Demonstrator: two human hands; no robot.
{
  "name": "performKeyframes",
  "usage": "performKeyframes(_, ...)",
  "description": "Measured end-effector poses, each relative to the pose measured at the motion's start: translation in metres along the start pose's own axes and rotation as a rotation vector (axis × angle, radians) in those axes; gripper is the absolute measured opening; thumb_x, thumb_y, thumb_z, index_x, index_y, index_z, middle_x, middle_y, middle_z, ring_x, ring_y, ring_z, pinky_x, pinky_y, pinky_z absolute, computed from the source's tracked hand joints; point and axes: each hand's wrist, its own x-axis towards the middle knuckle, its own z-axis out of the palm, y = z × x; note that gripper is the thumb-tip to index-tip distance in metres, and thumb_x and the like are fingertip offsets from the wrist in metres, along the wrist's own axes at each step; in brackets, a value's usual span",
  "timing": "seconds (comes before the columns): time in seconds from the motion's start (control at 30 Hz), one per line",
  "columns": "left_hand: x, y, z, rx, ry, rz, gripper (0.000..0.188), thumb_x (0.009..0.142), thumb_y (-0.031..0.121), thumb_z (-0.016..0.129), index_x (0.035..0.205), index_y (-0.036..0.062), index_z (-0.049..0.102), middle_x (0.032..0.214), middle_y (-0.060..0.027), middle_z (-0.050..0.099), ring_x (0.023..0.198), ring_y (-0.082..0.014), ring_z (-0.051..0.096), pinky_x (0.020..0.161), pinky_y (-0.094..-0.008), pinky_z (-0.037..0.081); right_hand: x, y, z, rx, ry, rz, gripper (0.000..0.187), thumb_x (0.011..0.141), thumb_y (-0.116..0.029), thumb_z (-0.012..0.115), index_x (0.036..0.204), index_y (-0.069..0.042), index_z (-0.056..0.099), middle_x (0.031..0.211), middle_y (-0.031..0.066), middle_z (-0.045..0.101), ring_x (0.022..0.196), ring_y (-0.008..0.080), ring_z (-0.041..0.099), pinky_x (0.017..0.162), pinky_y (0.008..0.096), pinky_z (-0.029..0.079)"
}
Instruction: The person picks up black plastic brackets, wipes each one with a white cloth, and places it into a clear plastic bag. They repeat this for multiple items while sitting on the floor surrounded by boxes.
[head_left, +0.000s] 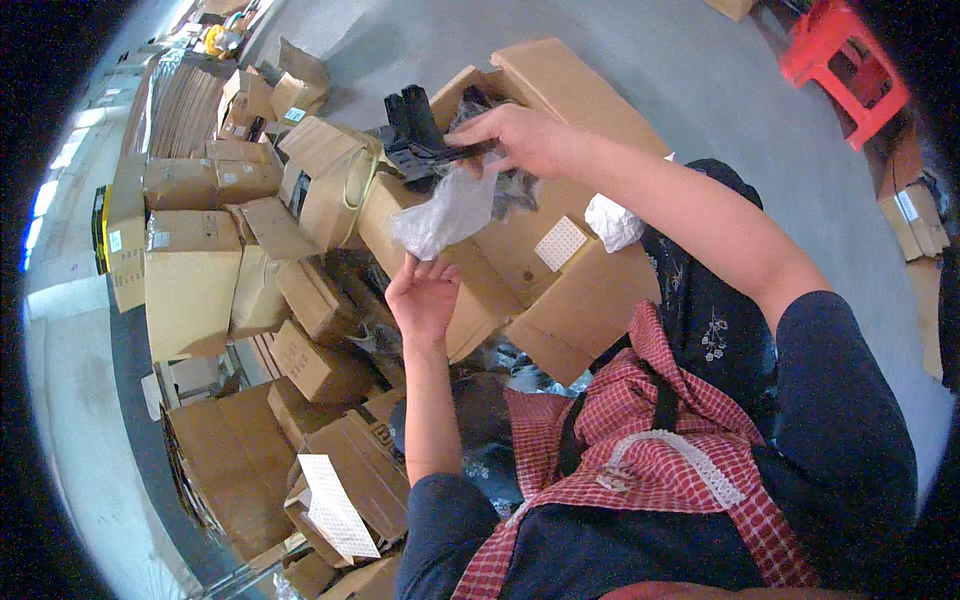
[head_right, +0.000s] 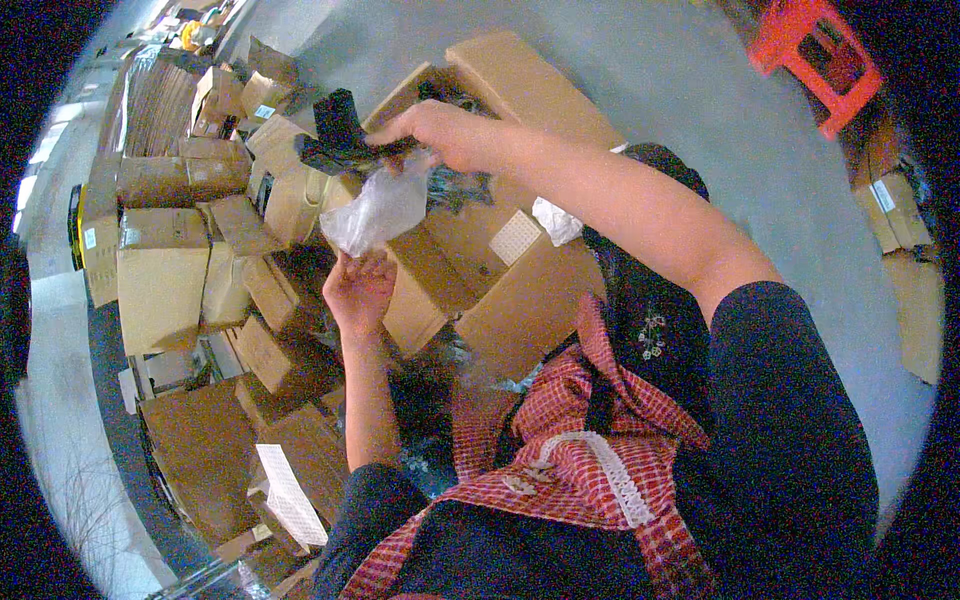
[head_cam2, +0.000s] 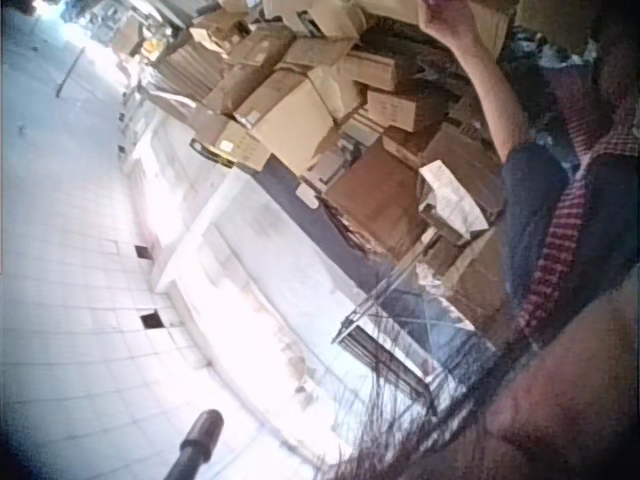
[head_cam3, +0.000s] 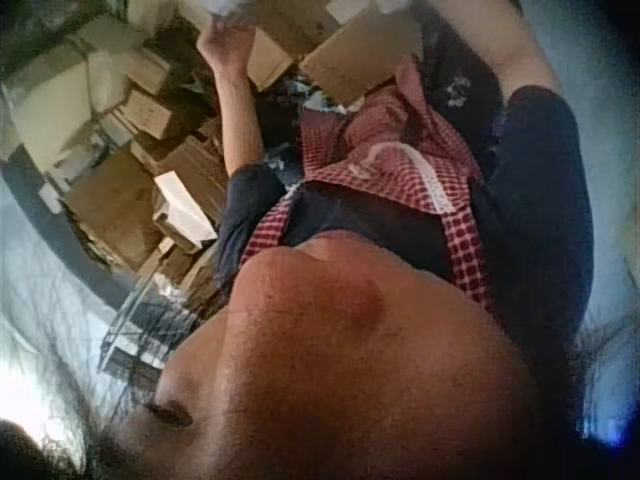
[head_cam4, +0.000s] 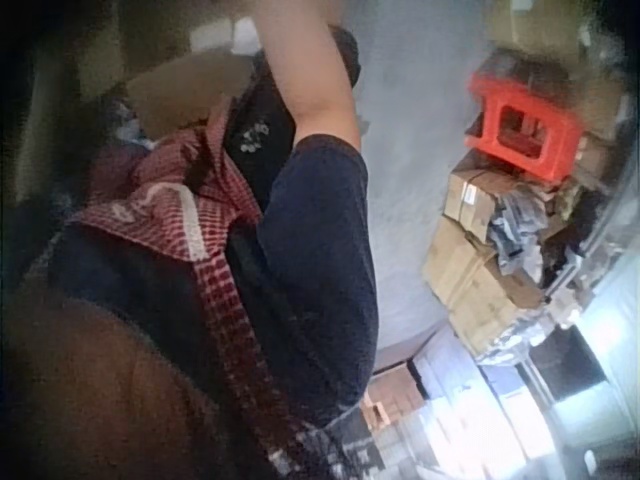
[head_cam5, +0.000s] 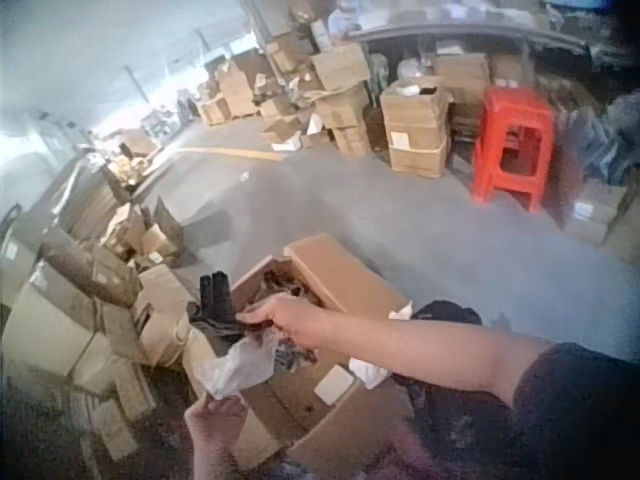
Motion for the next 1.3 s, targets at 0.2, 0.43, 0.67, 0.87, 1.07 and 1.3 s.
performKeyframes(0.2, 0.014, 0.008, -0.022, 0.907, 0.03, 0.182, 0.025, 0.077, 0.007, 0.062, 0.099, -0.0016, 0.072, 0.103, -0.0108, 0.069, 0.097, -0.0192, 0.062, 0.087, -0.0314, 0.046, 0.017, 0.019, -0.013, -0.12, 0.097, -0.202, 0.026, 0.092, -0.022, 0.062, 0.082, 0.001, 0.069, 0.076, 0.006, 0.065, 0.065, 0.0116, 0.06, 0.061, 0.0285, 0.05)
performKeyframes(0.43, 0.018, 0.05, -0.08, 0.822, 0.242, 0.262, 0.039, 0.091, 0.024, 0.054, 0.118, -0.002, 0.062, 0.124, -0.014, 0.062, 0.12, -0.0245, 0.054, 0.099, -0.0372, 0.043, 0.016, -0.006, 0.008, -0.078, -0.201, -0.354, 0.032, 0.09, -0.027, 0.059, 0.088, 0.004, 0.068, 0.077, 0.0078, 0.063, 0.066, 0.0167, 0.056, 0.059, 0.0292, 0.043)
performKeyframes(0.67, 0.016, 0.041, -0.034, 0.941, 0.194, 0.245, 0.031, 0.094, 0.027, 0.059, 0.109, 0.0008, 0.066, 0.103, -0.0051, 0.067, 0.091, -0.0149, 0.061, 0.082, -0.0314, 0.047, 0.007, -0.004, 0.028, -0.265, -0.283, -0.245, 0.03, 0.084, -0.025, 0.067, 0.098, 0.002, 0.071, 0.084, 0.0041, 0.067, 0.071, 0.0105, 0.058, 0.065, 0.0259, 0.047)
performKeyframes(0.87, 0.004, 0.084, -0.04, 0.859, 0.104, 0.571, 0.026, 0.089, 0.025, 0.064, 0.103, 0.0038, 0.068, 0.094, -0.0091, 0.069, 0.084, -0.0193, 0.064, 0.075, -0.0317, 0.05, 0.007, -0.011, -0.008, -0.947, 0.027, -0.677, 0.025, 0.089, -0.019, 0.064, 0.097, 0.004, 0.07, 0.087, 0.0066, 0.07, 0.076, 0.0134, 0.064, 0.062, 0.0302, 0.05)
performKeyframes(1.07, 0.041, 0.028, -0.068, 2.497, 0.329, 0.316, 0.023, 0.088, 0.029, 0.057, 0.094, 0.0105, 0.069, 0.086, -0.015, 0.07, 0.084, -0.0328, 0.068, 0.07, -0.0411, 0.053, 0.017, -0.01, -0.032, -0.46, 0.072, -0.268, 0.031, 0.079, -0.026, 0.074, 0.092, 0.002, 0.071, 0.09, 0.008, 0.07, 0.079, 0.0149, 0.065, 0.066, 0.029, 0.05)
performKeyframes(1.3, 0.009, 0.051, -0.023, 0.777, 0.29, 0.348, 0.018, 0.093, 0.019, 0.063, 0.093, 0.0015, 0.07, 0.08, 0.0004, 0.067, 0.068, -0.0063, 0.06, 0.06, -0.0223, 0.046, 0.015, 0.015, -0.013, -0.416, -0.103, -0.204, 0.029, 0.084, -0.017, 0.066, 0.102, 0.006, 0.067, 0.089, 0.0076, 0.068, 0.069, 0.0115, 0.058, 0.067, 0.0267, 0.045)
